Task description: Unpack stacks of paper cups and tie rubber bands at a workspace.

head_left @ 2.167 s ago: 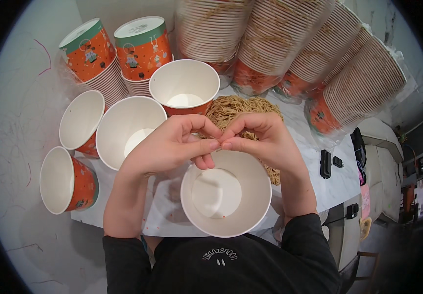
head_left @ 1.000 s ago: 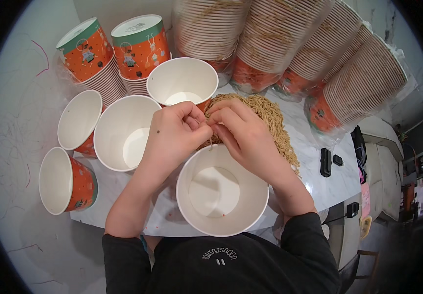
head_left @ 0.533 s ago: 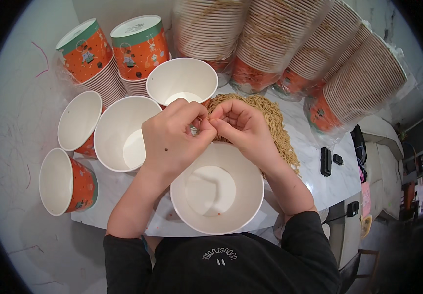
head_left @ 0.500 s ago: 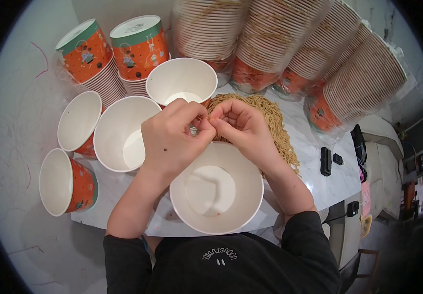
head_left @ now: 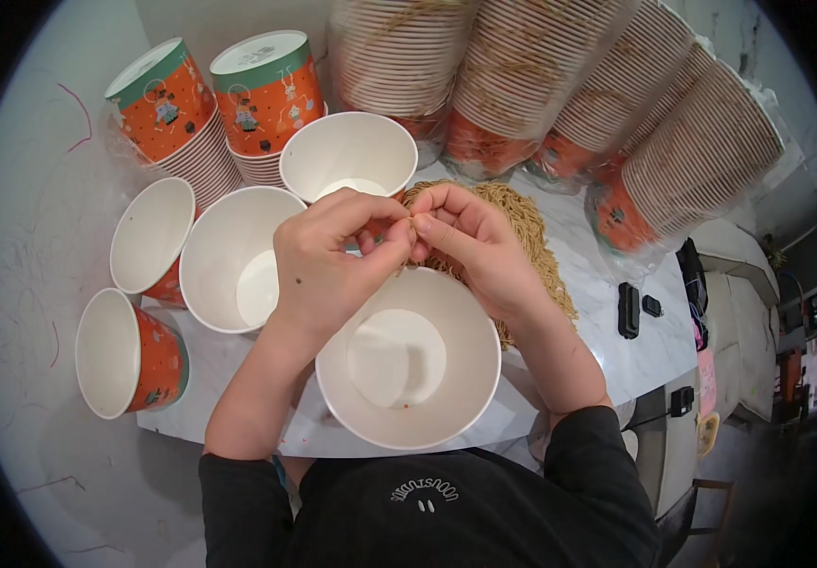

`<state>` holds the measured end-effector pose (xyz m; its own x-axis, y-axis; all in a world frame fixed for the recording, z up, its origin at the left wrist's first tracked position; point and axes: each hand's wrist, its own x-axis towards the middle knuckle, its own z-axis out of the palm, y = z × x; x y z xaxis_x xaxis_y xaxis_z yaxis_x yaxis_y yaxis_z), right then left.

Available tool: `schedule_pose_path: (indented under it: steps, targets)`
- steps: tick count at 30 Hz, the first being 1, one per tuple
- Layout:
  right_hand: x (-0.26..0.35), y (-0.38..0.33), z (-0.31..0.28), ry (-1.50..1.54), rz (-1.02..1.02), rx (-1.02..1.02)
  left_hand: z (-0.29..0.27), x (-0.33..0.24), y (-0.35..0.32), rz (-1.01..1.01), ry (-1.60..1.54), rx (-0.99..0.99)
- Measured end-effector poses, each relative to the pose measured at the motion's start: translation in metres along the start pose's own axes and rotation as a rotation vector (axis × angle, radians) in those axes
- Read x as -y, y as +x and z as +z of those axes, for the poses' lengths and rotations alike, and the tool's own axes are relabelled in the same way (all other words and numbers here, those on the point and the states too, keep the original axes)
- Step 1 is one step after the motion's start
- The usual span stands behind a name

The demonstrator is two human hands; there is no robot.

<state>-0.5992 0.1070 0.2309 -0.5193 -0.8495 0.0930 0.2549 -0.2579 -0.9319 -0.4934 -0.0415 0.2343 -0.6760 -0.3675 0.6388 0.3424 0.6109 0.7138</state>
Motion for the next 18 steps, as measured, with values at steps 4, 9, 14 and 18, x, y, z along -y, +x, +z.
schedule_pose_path:
  steps: [4,9,14,18]
  targets:
    - [0.004,-0.0015,0.0027,0.071,0.064,-0.031,0.0003,-0.0005,-0.0008,0.009,0.002,-0.015]
    - [-0.0012,-0.0017,0.0,-0.041,0.017,-0.031,0.0007,-0.0025,-0.0026,0.009,0.073,-0.016]
    - [-0.0031,-0.001,0.0035,-0.075,0.02,-0.062,0.0016,-0.0027,-0.004,0.006,0.101,-0.028]
    - [-0.0017,-0.0024,0.005,-0.123,0.024,-0.083,0.0022,-0.0024,-0.0042,-0.02,0.096,-0.023]
